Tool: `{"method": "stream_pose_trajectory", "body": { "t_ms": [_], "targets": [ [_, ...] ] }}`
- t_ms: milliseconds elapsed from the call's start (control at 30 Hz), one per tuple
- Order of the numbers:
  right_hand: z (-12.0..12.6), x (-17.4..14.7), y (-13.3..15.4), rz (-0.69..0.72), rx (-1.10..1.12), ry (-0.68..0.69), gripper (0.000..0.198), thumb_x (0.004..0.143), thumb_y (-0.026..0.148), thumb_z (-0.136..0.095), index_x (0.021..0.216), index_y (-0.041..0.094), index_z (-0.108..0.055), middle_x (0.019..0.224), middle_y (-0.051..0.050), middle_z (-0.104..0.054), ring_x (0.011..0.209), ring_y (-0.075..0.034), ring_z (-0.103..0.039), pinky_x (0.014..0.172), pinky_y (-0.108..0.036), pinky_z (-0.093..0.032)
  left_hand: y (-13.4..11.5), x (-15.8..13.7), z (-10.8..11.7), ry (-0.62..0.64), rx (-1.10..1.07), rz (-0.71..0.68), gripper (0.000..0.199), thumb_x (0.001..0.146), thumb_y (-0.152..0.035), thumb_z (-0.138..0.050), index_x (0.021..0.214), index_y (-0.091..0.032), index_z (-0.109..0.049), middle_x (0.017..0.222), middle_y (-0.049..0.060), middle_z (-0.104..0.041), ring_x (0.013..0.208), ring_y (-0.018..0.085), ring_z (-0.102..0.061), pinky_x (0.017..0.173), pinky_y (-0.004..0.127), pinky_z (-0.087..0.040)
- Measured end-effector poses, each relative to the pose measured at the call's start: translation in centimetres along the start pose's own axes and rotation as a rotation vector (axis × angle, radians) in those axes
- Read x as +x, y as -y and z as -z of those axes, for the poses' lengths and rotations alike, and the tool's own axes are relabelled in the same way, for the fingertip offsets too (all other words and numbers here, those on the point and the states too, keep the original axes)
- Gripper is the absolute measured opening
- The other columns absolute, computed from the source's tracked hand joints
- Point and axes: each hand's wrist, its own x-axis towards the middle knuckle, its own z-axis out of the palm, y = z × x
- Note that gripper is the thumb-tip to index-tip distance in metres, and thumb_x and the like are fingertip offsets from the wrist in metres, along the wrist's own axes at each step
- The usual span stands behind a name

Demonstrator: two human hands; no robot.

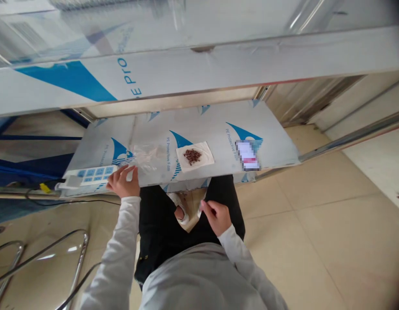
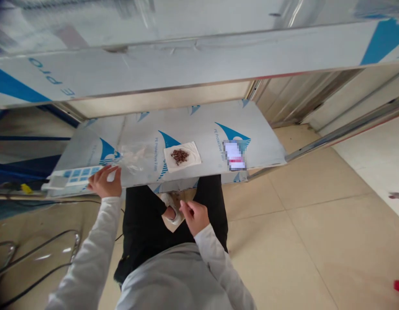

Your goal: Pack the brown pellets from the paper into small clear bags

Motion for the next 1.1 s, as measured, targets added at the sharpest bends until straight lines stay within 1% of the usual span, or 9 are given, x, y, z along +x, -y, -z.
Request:
{"method": "stream_pose_trajectory", "body": {
  "t_ms": [100, 167, 233, 400, 567, 700, 933, 1033, 1100],
  "targets": [
    [-0.2, 3.9, 2.0, 0.045, 0.021, -0.208, 0.032, 0.094, 0.038, -0.046, 0.086, 0.018, -0.07, 0.077, -0.007, -0.069, 0.067, -0.015, -0.061, 0.06, -0.024, -0.047, -3.8, -2.5, 0.1, -0.033, -0.046, -0.115, 0.026, 0.087, -0.045, -0.056, 0.089, -0.024, -0.072, 0.118, 0.007, -0.065, 0.117, 0.032, -0.047, 0.103, 0.055, -0.031],
    [-0.6, 6.8, 3.4, 0.102, 0.041, -0.261, 0.029, 0.093, 0.036, -0.047, 0.103, 0.018, -0.068, 0.095, -0.01, -0.07, 0.082, -0.018, -0.064, 0.069, -0.026, -0.05, -6.5, -4.3, 0.2, 0.009, -0.105, -0.295, 0.021, 0.086, -0.042, -0.06, 0.082, -0.027, -0.074, 0.112, 0.005, -0.068, 0.11, 0.029, -0.052, 0.098, 0.051, -0.036],
    [-0.8, 9.0, 4.3, 0.151, 0.05, -0.152, 0.027, 0.09, 0.033, -0.051, 0.103, 0.017, -0.069, 0.102, -0.01, -0.071, 0.085, -0.018, -0.065, 0.072, -0.026, -0.051, -8.7, -5.8, 0.4, 0.066, -0.171, -0.463, 0.017, 0.085, -0.039, -0.062, 0.079, -0.03, -0.075, 0.11, 0.002, -0.069, 0.106, 0.026, -0.055, 0.092, 0.046, -0.04],
    [-0.2, 10.0, 3.6, 0.031, 0.118, 0.293, 0.024, 0.085, 0.029, -0.056, 0.075, 0.016, -0.074, 0.064, -0.002, -0.071, 0.061, -0.015, -0.064, 0.06, -0.024, -0.05, -9.8, -7.1, 1.3, 0.262, -0.241, -0.604, 0.01, 0.081, -0.035, -0.067, 0.076, -0.033, -0.076, 0.113, 0.002, -0.069, 0.098, 0.026, -0.054, 0.082, 0.042, -0.042],
    [0.6, 8.2, 2.3, -0.174, 0.433, 0.541, 0.033, 0.075, 0.043, -0.069, 0.09, 0.014, -0.075, 0.078, -0.005, -0.075, 0.066, -0.018, -0.067, 0.063, -0.029, -0.054, -9.0, -6.4, 3.0, 0.593, -0.28, -0.639, 0.006, 0.078, -0.03, -0.07, 0.077, -0.031, -0.076, 0.123, 0.004, -0.064, 0.103, 0.026, -0.054, 0.084, 0.042, -0.043],
    [0.5, 8.0, 1.9, -0.244, 0.561, 0.642, 0.039, 0.067, 0.047, -0.076, 0.086, 0.014, -0.077, 0.079, -0.006, -0.076, 0.067, -0.019, -0.068, 0.071, -0.034, -0.055, -9.7, -5.4, 4.2, 0.77, -0.298, -0.651, 0.003, 0.076, -0.031, -0.072, 0.074, -0.03, -0.075, 0.125, 0.003, -0.062, 0.113, 0.027, -0.051, 0.09, 0.044, -0.041],
    [1.1, 7.7, 0.8, -0.317, 0.718, 0.822, 0.034, 0.055, 0.044, -0.084, 0.069, 0.014, -0.075, 0.064, -0.002, -0.072, 0.056, -0.013, -0.063, 0.06, -0.025, -0.05, -11.0, -4.9, 6.7, 1.049, -0.314, -0.619, 0.004, 0.07, -0.031, -0.078, 0.073, -0.029, -0.075, 0.129, 0.003, -0.056, 0.123, 0.03, -0.046, 0.103, 0.049, -0.033],
    [1.2, 7.5, 1.5, -0.359, 0.673, 0.733, 0.033, 0.059, 0.044, -0.082, 0.069, 0.014, -0.074, 0.063, -0.002, -0.071, 0.055, -0.013, -0.063, 0.057, -0.024, -0.051, -11.2, -5.1, 6.9, 1.04, -0.419, -0.597, 0.005, 0.07, -0.028, -0.078, 0.07, -0.027, -0.073, 0.128, 0.003, -0.056, 0.125, 0.03, -0.046, 0.106, 0.05, -0.03],
    [1.2, 7.5, 2.4, -0.374, 0.622, 0.518, 0.033, 0.062, 0.044, -0.08, 0.073, 0.014, -0.071, 0.063, -0.002, -0.07, 0.053, -0.013, -0.064, 0.052, -0.023, -0.051, -11.2, -5.5, 6.2, 0.843, -0.589, -0.443, 0.013, 0.071, -0.033, -0.077, 0.08, -0.025, -0.072, 0.134, 0.005, -0.052, 0.127, 0.029, -0.045, 0.107, 0.048, -0.031]
  ]
}}
